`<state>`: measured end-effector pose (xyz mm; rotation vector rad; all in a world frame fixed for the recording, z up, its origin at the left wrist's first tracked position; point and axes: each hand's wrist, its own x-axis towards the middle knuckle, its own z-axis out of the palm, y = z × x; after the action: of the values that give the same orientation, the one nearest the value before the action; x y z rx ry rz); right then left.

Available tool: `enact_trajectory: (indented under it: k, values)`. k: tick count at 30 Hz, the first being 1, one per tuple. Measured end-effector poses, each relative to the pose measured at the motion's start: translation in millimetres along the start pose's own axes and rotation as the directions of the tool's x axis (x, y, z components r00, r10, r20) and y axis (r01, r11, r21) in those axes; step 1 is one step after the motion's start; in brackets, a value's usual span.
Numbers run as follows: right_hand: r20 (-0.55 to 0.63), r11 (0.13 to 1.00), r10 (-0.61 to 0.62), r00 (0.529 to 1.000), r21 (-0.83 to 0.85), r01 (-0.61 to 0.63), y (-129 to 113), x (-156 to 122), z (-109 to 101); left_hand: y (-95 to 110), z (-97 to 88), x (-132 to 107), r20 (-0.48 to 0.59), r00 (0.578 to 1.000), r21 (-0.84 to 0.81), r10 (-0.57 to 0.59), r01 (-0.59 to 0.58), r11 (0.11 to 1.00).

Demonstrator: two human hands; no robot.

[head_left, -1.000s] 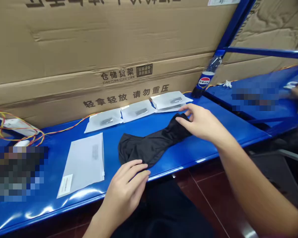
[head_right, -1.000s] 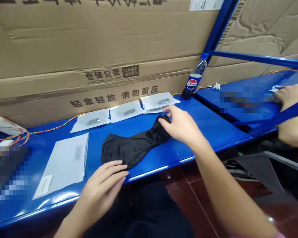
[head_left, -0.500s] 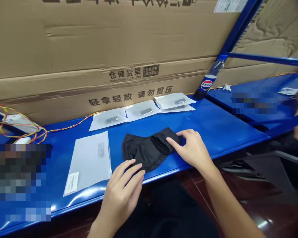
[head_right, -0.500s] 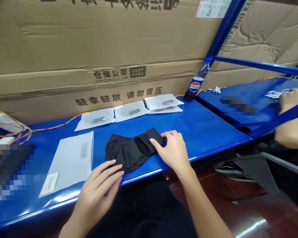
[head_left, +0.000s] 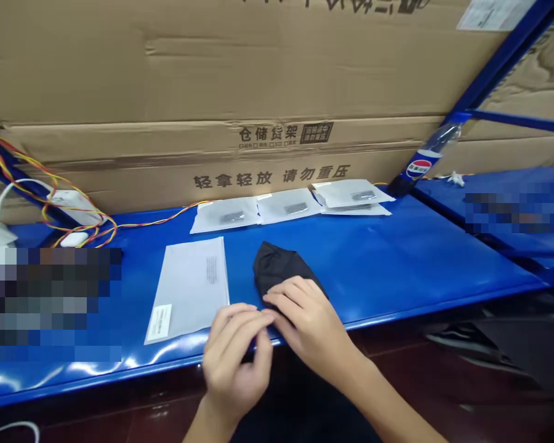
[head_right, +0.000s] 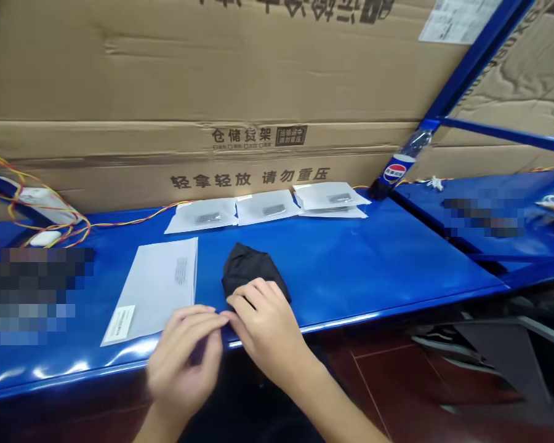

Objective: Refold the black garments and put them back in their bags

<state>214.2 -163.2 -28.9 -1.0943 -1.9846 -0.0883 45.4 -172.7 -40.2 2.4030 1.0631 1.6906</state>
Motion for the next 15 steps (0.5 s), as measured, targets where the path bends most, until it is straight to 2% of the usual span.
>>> enact_trajectory:
  k: [2, 4, 5, 7, 10, 12, 15]
  values:
    - [-0.005, 0.997, -0.010, 1.000, 0.077, 0.011, 0, -6, 0, -2, -10.5, 3, -0.097, 0.995, 0.102, -0.024, 0.034, 0.994]
    - [-0.074, 0.998, -0.005, 0.997, 0.069, 0.010, 6, -9, -4, -12, -18.8, 8, -0.114, 0.992, 0.263, -0.059, 0.087, 0.961]
    - [-0.066, 0.999, -0.007, 0.998, 0.043, 0.010, 10, -10, -7, -20, -21.2, 11, -0.094, 0.991, 0.359, -0.100, 0.127, 0.925]
    - [0.069, 1.000, -0.011, 0.998, -0.020, 0.012, 16, -12, -9, -38, -22.0, 16, -0.007, 0.971, 0.556, -0.238, 0.202, 0.807]
    - [0.306, 0.998, -0.015, 0.952, -0.060, 0.035, 21, -18, -9, -59, -18.1, 23, 0.153, 0.880, 0.760, -0.449, 0.185, 0.623]
    - [0.360, 0.997, -0.032, 0.932, -0.059, 0.057, 23, -27, -11, -62, -17.7, 27, 0.241, 0.826, 0.790, -0.510, 0.138, 0.598]
    - [0.343, 0.991, -0.112, 0.933, -0.028, 0.129, 28, -46, -21, -50, -25.0, 33, 0.366, 0.771, 0.750, -0.521, 0.087, 0.656]
